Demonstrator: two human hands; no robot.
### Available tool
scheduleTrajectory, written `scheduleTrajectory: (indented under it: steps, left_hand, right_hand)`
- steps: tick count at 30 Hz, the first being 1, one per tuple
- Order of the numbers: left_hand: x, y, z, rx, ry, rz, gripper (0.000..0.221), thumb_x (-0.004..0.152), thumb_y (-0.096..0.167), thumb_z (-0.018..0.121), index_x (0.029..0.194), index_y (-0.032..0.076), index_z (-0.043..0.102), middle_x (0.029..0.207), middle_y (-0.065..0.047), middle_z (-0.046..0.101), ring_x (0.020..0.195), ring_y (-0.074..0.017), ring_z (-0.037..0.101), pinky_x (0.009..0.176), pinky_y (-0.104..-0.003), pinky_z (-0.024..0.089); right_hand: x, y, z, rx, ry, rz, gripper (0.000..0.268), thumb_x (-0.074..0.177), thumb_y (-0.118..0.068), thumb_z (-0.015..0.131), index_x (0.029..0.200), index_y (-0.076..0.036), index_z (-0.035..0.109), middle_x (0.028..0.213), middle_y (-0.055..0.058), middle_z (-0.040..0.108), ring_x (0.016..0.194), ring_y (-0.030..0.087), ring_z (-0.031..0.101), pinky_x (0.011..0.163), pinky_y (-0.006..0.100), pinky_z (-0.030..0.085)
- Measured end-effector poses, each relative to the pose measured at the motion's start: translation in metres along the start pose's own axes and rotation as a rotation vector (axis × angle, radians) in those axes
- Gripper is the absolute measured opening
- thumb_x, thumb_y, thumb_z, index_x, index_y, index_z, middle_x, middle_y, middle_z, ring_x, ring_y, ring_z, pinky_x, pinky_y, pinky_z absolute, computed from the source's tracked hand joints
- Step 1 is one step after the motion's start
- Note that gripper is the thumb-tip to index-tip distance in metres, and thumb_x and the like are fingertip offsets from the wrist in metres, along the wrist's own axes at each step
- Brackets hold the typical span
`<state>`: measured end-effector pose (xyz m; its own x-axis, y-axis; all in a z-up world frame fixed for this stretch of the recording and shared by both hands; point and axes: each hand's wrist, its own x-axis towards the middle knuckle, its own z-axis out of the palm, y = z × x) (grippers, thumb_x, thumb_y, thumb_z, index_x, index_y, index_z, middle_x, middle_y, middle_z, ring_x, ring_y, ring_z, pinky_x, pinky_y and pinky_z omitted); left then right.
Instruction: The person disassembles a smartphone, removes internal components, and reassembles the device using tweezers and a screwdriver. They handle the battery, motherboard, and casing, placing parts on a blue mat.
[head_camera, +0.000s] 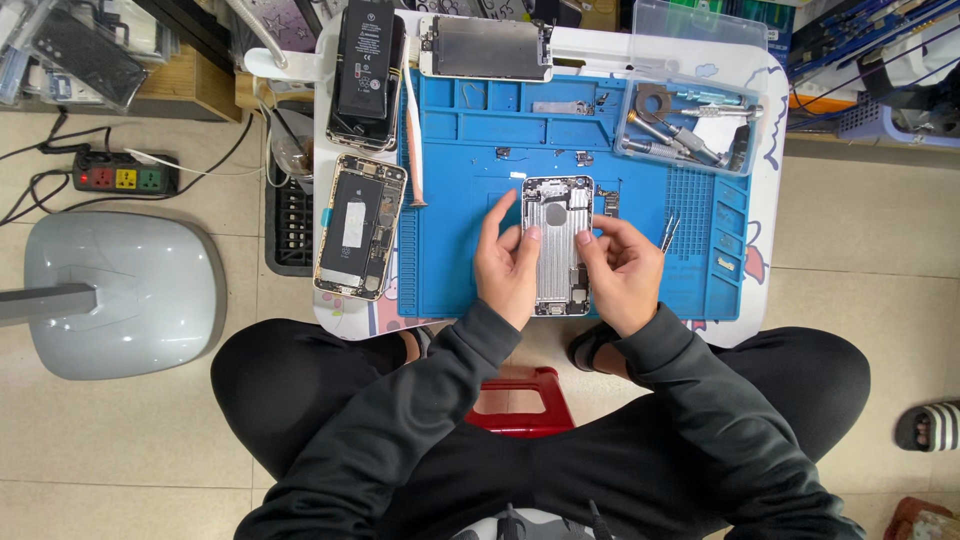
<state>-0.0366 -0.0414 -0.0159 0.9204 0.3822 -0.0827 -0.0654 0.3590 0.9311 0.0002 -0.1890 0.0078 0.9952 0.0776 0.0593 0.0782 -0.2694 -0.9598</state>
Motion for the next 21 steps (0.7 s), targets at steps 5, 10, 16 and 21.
scheduleTrajectory:
  steps: [5, 10, 16, 21]
  left_hand:
    - [-0.009, 0.01, 0.0, 0.091, 0.0, 0.031, 0.049, 0.11, 0.008, 0.056, 0.159, 0.006, 0.048, 0.068, 0.006, 0.047, 0.06, 0.0025, 0.047, 0.055, -0.013, 0.036]
    - [-0.004, -0.002, -0.007, 0.17, -0.094, 0.032, 0.048, 0.108, 0.007, 0.063, 0.155, 0.003, 0.053, 0.064, 0.006, 0.047, 0.059, 0.0039, 0.054, 0.052, -0.012, 0.039]
    - [-0.004, -0.001, -0.002, 0.174, -0.089, 0.029, 0.052, 0.103, 0.003, 0.068, 0.152, 0.005, 0.055, 0.066, 0.0, 0.06, 0.058, 0.0035, 0.056, 0.048, -0.014, 0.04]
    - [-0.002, -0.003, -0.002, 0.205, 0.006, 0.067, 0.045, 0.098, 0.007, 0.077, 0.142, 0.006, 0.065, 0.077, -0.008, 0.076, 0.048, 0.0019, 0.053, 0.037, -0.018, 0.039]
  right_hand:
    - [-0.005, -0.006, 0.006, 0.044, 0.064, -0.052, 0.031, 0.1, -0.003, 0.075, 0.13, 0.004, 0.068, 0.059, 0.006, 0.059, 0.05, 0.004, 0.045, 0.045, 0.019, 0.038]
    - [-0.004, 0.012, -0.003, 0.034, 0.154, -0.004, 0.021, 0.101, -0.003, 0.077, 0.12, 0.003, 0.07, 0.057, 0.005, 0.062, 0.047, 0.002, 0.045, 0.043, 0.018, 0.037]
    - [-0.001, 0.007, -0.002, 0.025, 0.186, -0.017, 0.018, 0.099, -0.003, 0.078, 0.115, 0.003, 0.073, 0.055, 0.006, 0.063, 0.045, 0.002, 0.045, 0.042, 0.018, 0.036]
    - [-0.006, -0.006, 0.004, 0.087, 0.22, -0.055, 0.021, 0.102, -0.004, 0.074, 0.121, 0.002, 0.067, 0.056, 0.008, 0.063, 0.047, 0.004, 0.047, 0.044, 0.019, 0.039]
